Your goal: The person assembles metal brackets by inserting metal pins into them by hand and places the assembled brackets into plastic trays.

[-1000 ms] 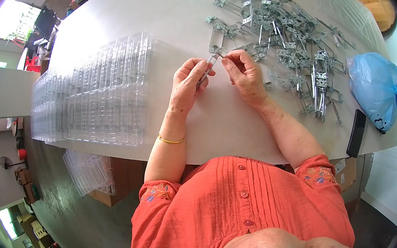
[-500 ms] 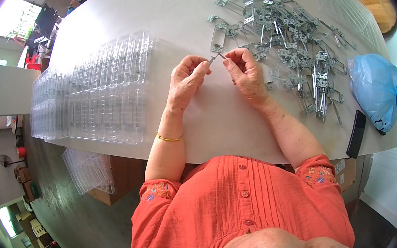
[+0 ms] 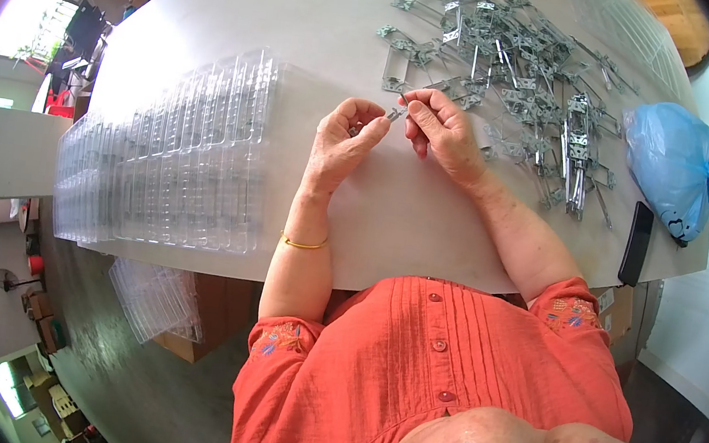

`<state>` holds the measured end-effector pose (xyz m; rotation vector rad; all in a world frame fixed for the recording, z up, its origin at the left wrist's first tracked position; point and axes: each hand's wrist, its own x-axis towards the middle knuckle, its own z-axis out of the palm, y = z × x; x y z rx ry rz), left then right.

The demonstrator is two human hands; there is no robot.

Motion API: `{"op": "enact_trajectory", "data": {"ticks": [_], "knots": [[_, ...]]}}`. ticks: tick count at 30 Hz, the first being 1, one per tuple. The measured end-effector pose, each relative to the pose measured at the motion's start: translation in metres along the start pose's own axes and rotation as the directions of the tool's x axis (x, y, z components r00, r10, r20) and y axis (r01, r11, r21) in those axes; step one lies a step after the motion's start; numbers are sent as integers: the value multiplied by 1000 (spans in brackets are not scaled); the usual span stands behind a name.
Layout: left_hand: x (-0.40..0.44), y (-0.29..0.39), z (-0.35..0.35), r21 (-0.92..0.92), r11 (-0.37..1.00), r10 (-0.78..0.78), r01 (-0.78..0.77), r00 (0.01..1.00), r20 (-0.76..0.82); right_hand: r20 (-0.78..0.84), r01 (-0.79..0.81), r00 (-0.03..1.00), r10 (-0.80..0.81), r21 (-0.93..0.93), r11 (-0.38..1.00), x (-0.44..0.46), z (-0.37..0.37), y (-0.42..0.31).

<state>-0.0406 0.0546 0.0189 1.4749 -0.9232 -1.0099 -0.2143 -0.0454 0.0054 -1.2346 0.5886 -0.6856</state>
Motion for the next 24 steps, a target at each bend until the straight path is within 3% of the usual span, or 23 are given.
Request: {"op": "enact_trajectory", "data": {"ticks": [9, 12, 15, 18, 21, 24], "knots": [[-3, 9, 1, 159, 987, 31, -32, 999, 8, -62, 65, 995, -73, -128, 990, 1, 2, 5], [-4, 5, 1, 171, 982, 65, -76, 995, 69, -177, 126, 971, -162, -197, 972, 1, 5, 5], [-6, 6, 1, 120, 992, 23, -44, 986, 165, -221, 143, 961, -166, -116, 983, 1, 3, 5], [-5, 11, 0, 35, 999, 25, -30, 990, 142, -297, 211, 930, -217, -53, 976, 2, 4, -1], [-6, 18, -2, -263, 958, -108, 116, 993, 44, -244, 92, 965, -93, -15, 996, -2, 4, -8], [0, 6, -9, -441, 894, -66, 76, 997, 39, -117, 24, 993, -27, -20, 999, -2, 4, -1]]}}
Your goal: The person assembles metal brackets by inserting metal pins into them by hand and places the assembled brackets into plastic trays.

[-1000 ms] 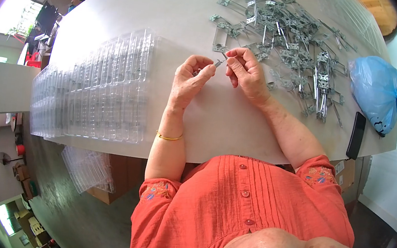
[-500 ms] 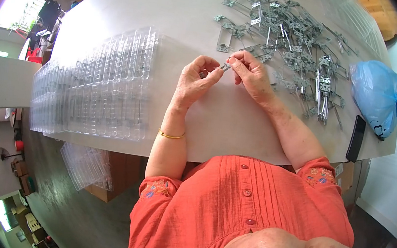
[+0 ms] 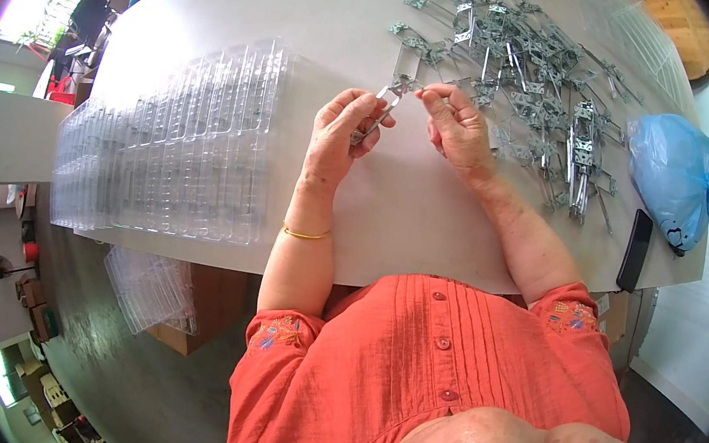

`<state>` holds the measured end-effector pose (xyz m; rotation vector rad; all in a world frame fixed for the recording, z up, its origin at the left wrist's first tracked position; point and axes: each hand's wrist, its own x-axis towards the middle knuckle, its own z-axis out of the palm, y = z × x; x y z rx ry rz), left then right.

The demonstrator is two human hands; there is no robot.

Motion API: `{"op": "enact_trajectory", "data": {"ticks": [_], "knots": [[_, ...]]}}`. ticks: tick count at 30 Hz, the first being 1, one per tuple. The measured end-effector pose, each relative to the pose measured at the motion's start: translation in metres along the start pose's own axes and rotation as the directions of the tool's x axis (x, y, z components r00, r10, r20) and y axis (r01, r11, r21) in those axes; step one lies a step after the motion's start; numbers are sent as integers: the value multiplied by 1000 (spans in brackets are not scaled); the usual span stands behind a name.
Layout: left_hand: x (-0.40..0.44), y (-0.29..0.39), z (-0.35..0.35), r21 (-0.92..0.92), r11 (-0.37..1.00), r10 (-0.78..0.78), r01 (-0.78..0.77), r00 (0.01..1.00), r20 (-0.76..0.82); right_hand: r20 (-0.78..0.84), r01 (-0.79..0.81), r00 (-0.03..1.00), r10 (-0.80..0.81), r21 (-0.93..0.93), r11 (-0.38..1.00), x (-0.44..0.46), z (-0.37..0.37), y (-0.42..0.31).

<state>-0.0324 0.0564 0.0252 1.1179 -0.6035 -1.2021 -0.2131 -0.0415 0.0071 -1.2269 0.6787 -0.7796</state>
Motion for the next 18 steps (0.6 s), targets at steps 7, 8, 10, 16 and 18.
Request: {"op": "enact_trajectory", "data": {"ticks": [7, 8, 10, 16, 18], "knots": [[5, -5, -6, -59, 998, 18, -17, 1000, 15, 45, 91, 995, -87, -111, 990, -1, 7, 7], [5, -5, -6, -48, 999, 16, -15, 1000, 19, 37, 83, 996, -80, -108, 991, -1, 7, 7], [5, -5, -5, -36, 999, 10, -9, 1000, 14, 31, 73, 997, -70, -103, 992, -1, 7, 8], [3, -4, -3, 20, 1000, 11, -11, 1000, -13, 47, 70, 997, -65, -118, 991, -1, 6, 7], [2, -3, -2, 45, 999, 13, -12, 1000, -23, 64, 70, 996, -63, -105, 992, 0, 5, 8]]}}
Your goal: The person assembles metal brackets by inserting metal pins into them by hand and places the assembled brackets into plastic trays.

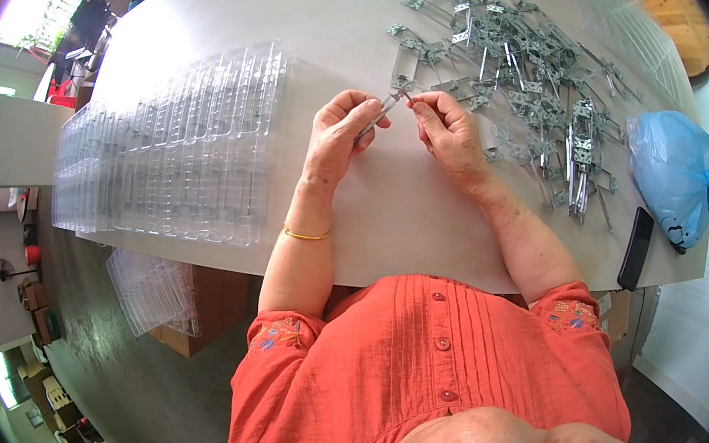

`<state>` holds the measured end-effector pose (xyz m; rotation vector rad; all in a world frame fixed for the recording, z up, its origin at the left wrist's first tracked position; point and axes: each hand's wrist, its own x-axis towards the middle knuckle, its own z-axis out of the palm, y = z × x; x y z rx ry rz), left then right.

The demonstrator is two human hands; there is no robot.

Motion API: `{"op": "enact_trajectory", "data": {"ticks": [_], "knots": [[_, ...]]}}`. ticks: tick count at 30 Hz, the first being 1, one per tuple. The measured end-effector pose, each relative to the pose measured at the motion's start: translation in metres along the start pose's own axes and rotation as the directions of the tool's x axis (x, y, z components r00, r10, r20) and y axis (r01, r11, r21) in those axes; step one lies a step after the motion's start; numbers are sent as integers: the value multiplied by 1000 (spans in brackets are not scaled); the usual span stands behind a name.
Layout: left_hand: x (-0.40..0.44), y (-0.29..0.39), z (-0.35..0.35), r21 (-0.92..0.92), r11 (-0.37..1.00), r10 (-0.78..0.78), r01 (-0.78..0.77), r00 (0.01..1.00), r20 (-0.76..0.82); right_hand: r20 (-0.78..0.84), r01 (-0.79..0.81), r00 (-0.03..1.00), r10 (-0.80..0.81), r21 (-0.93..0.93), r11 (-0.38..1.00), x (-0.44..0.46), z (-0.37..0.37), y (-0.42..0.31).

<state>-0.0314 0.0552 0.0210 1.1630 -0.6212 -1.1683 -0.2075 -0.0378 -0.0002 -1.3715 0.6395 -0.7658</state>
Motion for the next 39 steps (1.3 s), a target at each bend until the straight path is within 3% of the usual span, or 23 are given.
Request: {"op": "enact_trajectory", "data": {"ticks": [6, 12, 15, 24, 30, 33, 36, 39], "knots": [[0, 0, -1, 51, 999, -1, 0, 1000, 3, 32, -128, 991, 127, 40, 991, -3, -2, -11], [-4, 2, 4, 129, 991, -23, 16, 998, 52, 150, -234, 970, 193, 338, 912, 1, -7, -12], [-4, 5, 3, 133, 991, -40, 30, 997, 73, 250, -378, 923, 293, 441, 814, 2, -10, -19], [-5, 6, 1, 198, 980, -66, 23, 975, 213, 296, -411, 902, 314, 365, 836, 4, -19, -17], [-9, 13, 0, 232, 972, -123, 44, 934, 336, 146, -273, 958, 247, 198, 942, 5, -21, -13], [-6, 5, -2, 88, 996, -42, 16, 952, 303, 27, -190, 981, 190, 266, 945, 4, -16, -14], [-4, 5, 1, 23, 999, -33, 31, 996, 79, -7, -152, 987, 158, 236, 960, 5, -12, -9], [0, 5, 1, -38, 995, -94, 92, 994, -58, 61, -179, 983, 172, 155, 972, 0, -10, -12]]}}
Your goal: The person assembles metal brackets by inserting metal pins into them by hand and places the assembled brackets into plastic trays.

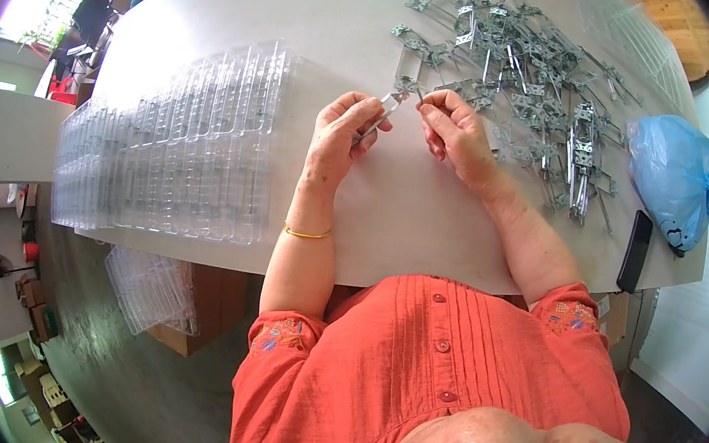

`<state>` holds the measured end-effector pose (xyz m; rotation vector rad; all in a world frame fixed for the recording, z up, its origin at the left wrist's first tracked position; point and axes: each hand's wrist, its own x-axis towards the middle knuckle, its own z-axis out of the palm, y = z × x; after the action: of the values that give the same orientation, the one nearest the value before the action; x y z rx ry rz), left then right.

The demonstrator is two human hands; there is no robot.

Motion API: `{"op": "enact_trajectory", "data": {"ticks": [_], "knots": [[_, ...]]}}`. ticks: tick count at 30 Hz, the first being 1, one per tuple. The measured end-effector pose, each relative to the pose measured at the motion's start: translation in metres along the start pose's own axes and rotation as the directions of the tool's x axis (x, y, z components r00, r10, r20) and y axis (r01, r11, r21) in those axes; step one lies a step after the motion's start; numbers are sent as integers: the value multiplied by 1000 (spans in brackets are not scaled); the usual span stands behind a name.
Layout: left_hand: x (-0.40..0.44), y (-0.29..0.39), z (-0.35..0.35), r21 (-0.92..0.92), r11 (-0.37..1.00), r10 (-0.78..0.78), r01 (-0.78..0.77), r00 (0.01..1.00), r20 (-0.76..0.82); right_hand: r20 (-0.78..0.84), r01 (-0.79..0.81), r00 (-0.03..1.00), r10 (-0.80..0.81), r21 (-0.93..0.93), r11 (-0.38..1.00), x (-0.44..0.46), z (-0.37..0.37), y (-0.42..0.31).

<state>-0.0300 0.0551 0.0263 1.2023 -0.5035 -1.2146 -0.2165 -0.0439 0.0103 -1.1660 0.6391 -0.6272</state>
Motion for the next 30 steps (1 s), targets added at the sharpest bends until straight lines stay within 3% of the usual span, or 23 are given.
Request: {"op": "enact_trajectory", "data": {"ticks": [6, 16, 21, 24, 27, 30], "knots": [[4, -6, -5, 29, 999, 38, -39, 998, 46, 28, 23, 999, -19, -167, 986, -6, 9, -1], [-3, -4, 3, 253, 963, 76, -96, 993, 87, 34, -28, 999, 32, -118, 993, -4, 7, -1], [-2, -4, 2, 144, 984, 99, -102, 995, 32, 78, -16, 997, 22, -77, 997, -2, 5, 4], [2, -5, 0, 97, 991, 94, -96, 995, 28, 44, 25, 999, -19, -132, 991, -4, 5, 4], [-1, -2, 0, 105, 992, 70, -72, 997, 23, -15, 204, 976, -219, -303, 931, -2, 2, 11], [0, -4, 2, 148, 987, 55, -60, 998, 37, 9, 367, 927, -375, -226, 902, -1, 5, 10]]}}
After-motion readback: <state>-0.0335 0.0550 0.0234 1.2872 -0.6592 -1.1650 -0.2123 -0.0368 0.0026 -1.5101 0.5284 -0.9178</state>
